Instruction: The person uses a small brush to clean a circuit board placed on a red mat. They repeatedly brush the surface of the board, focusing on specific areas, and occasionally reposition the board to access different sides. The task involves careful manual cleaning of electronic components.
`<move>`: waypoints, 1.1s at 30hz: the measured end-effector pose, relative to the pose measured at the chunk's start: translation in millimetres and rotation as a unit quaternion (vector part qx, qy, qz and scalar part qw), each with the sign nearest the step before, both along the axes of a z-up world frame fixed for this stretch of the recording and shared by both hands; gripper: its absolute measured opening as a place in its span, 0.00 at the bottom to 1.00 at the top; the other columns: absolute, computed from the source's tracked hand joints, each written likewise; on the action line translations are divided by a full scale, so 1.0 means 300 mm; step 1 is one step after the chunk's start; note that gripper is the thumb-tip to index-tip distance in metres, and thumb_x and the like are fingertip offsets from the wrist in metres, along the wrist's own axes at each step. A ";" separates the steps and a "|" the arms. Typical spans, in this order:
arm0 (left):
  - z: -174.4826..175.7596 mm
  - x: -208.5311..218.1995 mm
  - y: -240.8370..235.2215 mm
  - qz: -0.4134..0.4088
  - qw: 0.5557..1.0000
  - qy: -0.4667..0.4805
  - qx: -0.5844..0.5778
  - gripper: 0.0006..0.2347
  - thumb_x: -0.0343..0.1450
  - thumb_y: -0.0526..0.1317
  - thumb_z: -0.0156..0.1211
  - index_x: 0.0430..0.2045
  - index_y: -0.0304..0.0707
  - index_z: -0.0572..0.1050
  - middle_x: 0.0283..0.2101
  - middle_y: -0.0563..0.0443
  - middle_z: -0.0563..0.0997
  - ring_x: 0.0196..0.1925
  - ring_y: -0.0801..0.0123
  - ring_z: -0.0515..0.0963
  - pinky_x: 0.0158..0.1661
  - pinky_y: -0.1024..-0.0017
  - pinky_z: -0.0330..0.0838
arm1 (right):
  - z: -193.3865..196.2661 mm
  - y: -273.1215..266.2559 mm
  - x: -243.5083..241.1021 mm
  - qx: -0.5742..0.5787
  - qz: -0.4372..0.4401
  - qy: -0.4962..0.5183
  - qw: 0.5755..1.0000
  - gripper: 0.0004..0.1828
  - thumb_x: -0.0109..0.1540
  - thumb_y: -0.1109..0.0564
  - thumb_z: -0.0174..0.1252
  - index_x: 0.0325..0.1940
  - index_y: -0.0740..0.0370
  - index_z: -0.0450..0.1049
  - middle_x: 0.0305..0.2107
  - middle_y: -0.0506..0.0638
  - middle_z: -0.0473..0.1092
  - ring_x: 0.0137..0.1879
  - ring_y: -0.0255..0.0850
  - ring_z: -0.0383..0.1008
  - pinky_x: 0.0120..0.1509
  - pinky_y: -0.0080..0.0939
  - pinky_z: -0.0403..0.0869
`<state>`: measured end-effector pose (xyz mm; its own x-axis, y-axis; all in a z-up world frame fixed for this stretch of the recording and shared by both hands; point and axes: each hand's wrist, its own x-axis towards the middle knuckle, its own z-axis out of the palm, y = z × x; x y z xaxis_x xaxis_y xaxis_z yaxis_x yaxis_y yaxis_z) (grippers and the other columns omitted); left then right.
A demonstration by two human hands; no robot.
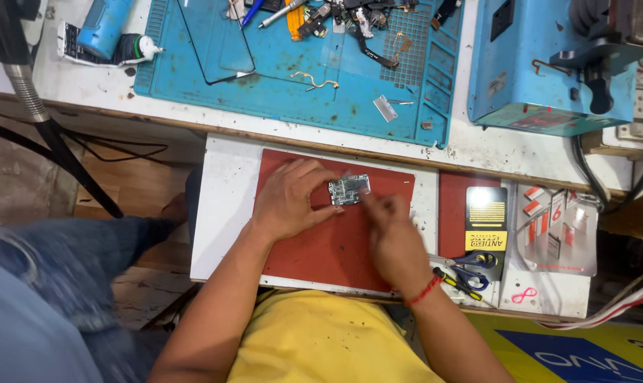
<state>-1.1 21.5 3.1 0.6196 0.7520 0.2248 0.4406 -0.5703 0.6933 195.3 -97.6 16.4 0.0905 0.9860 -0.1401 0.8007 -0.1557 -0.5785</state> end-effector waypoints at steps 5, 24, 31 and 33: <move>-0.008 -0.008 -0.006 -0.001 1.000 0.001 0.008 0.20 0.59 0.45 0.77 0.43 0.44 0.78 0.40 0.52 0.77 0.47 0.56 0.78 0.48 0.58 0.70 | 0.012 -0.017 -0.041 -0.013 0.035 0.001 0.999 0.35 0.57 0.69 0.50 0.69 0.52 0.70 0.47 0.60 0.68 0.42 0.59 0.76 0.45 0.57 0.75; -0.007 -0.014 -0.013 -0.016 1.000 -0.016 0.015 0.19 0.60 0.44 0.74 0.44 0.45 0.78 0.40 0.52 0.77 0.48 0.57 0.77 0.47 0.58 0.70 | 0.005 -0.018 -0.044 0.010 0.047 0.009 0.999 0.32 0.58 0.68 0.51 0.68 0.56 0.69 0.46 0.64 0.68 0.44 0.62 0.75 0.47 0.57 0.74; -0.016 -0.013 -0.005 -0.008 0.999 -0.026 0.047 0.20 0.61 0.45 0.74 0.44 0.42 0.77 0.42 0.49 0.77 0.47 0.54 0.76 0.47 0.57 0.70 | 0.013 -0.007 -0.017 0.038 0.037 -0.027 0.998 0.33 0.57 0.69 0.50 0.66 0.54 0.71 0.48 0.62 0.68 0.43 0.61 0.75 0.46 0.57 0.75; -0.014 -0.015 -0.013 -0.016 1.000 -0.011 0.022 0.19 0.62 0.44 0.74 0.44 0.43 0.77 0.41 0.50 0.77 0.47 0.55 0.77 0.47 0.57 0.70 | 0.018 -0.027 -0.023 -0.020 0.039 -0.035 0.998 0.32 0.57 0.68 0.51 0.65 0.51 0.72 0.46 0.59 0.69 0.42 0.59 0.76 0.44 0.57 0.75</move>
